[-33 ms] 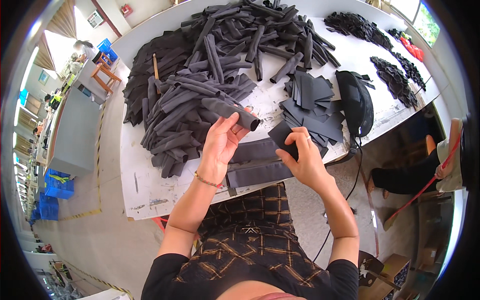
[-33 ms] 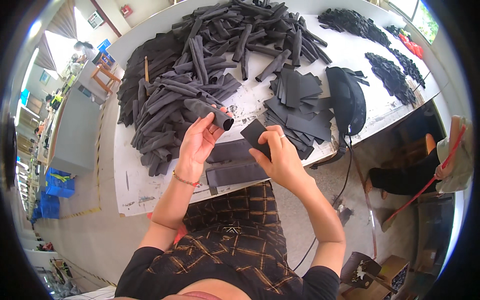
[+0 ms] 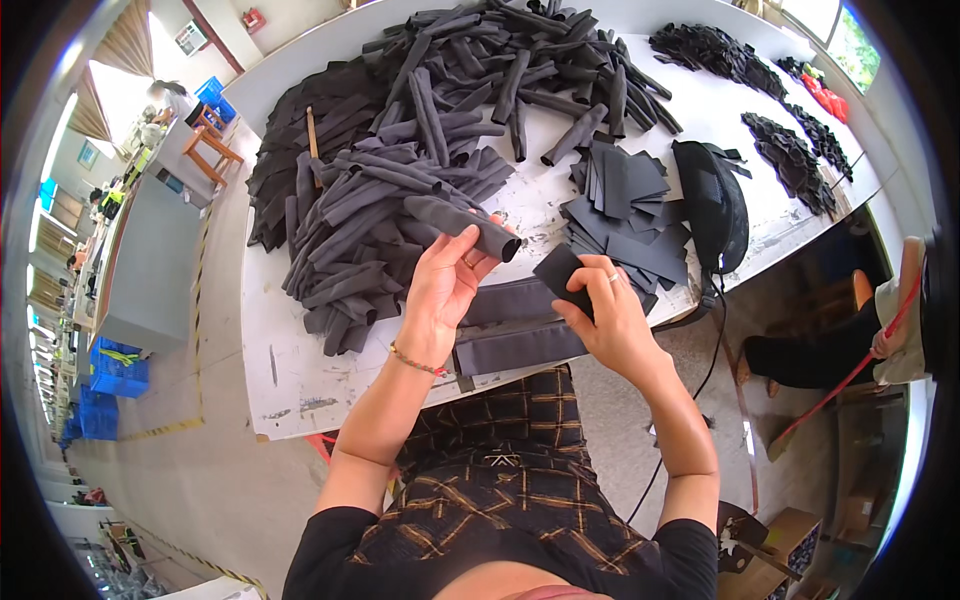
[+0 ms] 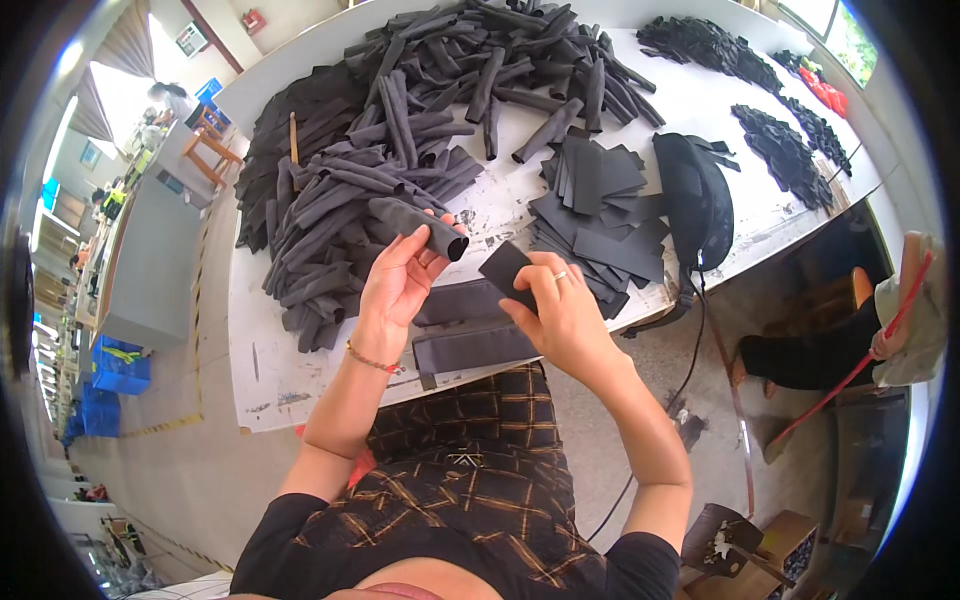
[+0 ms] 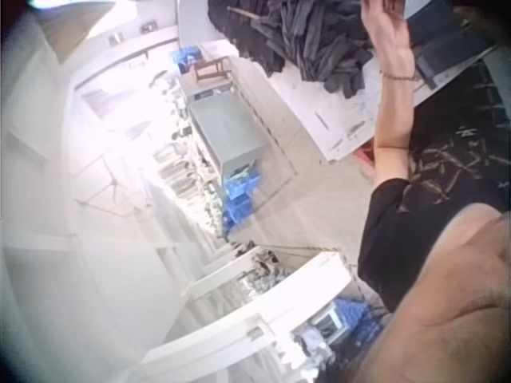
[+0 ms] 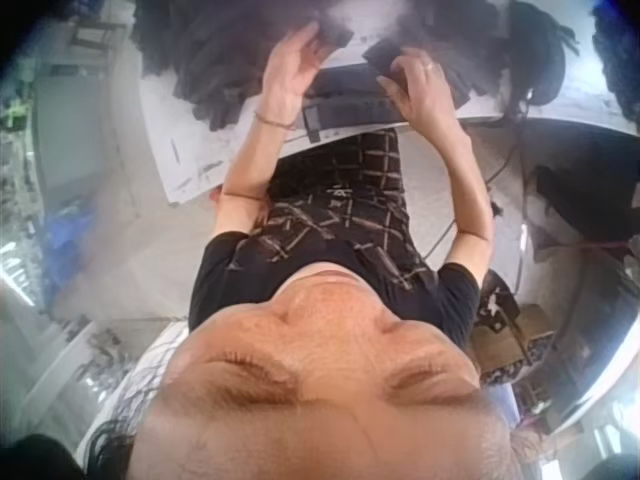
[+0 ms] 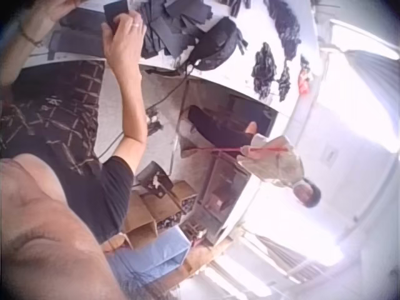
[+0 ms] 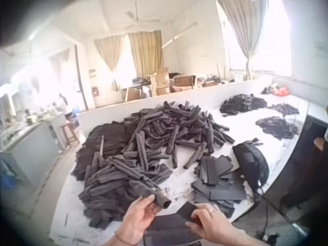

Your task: The person repeatedly picks up a dark grey fabric tube and a flat fabric piece from a table. They insert the flat piece into the tube, fold the edges, and place the assembled unit on a growing stack. This process is repeated continuously throughout the video.

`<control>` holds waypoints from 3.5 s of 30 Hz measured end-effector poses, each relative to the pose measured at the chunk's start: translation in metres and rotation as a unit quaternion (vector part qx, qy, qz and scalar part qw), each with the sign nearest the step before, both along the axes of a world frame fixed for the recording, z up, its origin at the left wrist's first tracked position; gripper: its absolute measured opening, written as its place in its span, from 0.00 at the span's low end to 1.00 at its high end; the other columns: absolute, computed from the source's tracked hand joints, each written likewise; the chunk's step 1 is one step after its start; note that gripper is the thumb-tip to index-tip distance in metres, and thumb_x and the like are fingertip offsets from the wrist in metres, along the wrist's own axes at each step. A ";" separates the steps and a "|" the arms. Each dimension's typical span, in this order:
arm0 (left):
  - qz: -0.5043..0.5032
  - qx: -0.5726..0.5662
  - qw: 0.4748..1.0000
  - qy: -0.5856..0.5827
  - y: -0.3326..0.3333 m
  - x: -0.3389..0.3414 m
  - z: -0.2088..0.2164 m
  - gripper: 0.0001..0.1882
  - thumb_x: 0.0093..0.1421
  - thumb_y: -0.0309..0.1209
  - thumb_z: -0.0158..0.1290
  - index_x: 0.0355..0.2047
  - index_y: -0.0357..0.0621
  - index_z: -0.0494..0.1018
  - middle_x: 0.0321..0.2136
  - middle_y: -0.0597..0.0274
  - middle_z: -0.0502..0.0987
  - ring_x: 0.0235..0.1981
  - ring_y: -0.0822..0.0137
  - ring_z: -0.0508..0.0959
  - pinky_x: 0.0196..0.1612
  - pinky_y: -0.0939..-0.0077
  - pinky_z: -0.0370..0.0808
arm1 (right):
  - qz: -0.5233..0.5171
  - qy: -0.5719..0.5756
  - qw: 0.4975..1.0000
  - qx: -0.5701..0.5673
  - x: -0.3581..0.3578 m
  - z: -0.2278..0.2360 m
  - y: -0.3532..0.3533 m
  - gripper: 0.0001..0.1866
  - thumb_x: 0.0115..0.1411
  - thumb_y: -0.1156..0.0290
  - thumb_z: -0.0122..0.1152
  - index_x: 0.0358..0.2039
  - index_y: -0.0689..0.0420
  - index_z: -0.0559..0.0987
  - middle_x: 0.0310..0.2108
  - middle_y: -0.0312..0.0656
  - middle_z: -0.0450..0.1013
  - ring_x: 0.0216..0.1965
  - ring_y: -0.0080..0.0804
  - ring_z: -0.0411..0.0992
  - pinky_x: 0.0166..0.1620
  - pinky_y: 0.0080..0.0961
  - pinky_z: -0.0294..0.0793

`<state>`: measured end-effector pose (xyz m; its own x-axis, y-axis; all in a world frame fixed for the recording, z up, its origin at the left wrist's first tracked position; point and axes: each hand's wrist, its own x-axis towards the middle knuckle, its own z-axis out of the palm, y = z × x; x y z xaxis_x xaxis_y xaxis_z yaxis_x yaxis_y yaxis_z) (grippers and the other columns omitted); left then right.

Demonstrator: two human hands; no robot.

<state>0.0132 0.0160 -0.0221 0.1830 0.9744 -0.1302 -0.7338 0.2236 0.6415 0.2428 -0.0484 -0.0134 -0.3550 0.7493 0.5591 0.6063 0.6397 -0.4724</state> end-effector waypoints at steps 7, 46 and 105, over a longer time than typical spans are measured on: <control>0.000 0.001 1.000 -0.004 -0.001 0.002 0.001 0.09 0.66 0.23 0.50 0.46 0.35 0.70 0.47 0.48 0.77 0.49 0.52 0.79 0.55 0.59 0.79 | -0.040 -0.031 0.999 -0.002 -0.009 0.004 -0.004 0.27 0.56 0.77 0.64 0.55 0.61 0.66 0.49 0.47 0.70 0.42 0.47 0.69 0.47 0.42 0.66; 0.067 0.166 0.983 0.043 -0.030 0.037 0.002 0.12 0.69 0.35 0.49 0.42 0.36 0.72 0.39 0.45 0.81 0.49 0.56 0.79 0.57 0.61 0.71 | -0.041 0.031 0.993 0.110 -0.080 -0.001 0.007 0.21 0.51 0.81 0.66 0.44 0.61 0.68 0.46 0.53 0.70 0.41 0.52 0.69 0.44 0.43 0.68; 0.071 0.196 0.974 -0.088 -0.044 0.027 0.007 0.16 0.70 0.41 0.46 0.41 0.40 0.72 0.32 0.58 0.81 0.42 0.57 0.81 0.64 0.51 0.65 | 0.076 0.032 0.983 0.163 -0.065 0.010 0.013 0.14 0.48 0.86 0.66 0.36 0.62 0.75 0.37 0.47 0.72 0.33 0.46 0.73 0.34 0.36 0.75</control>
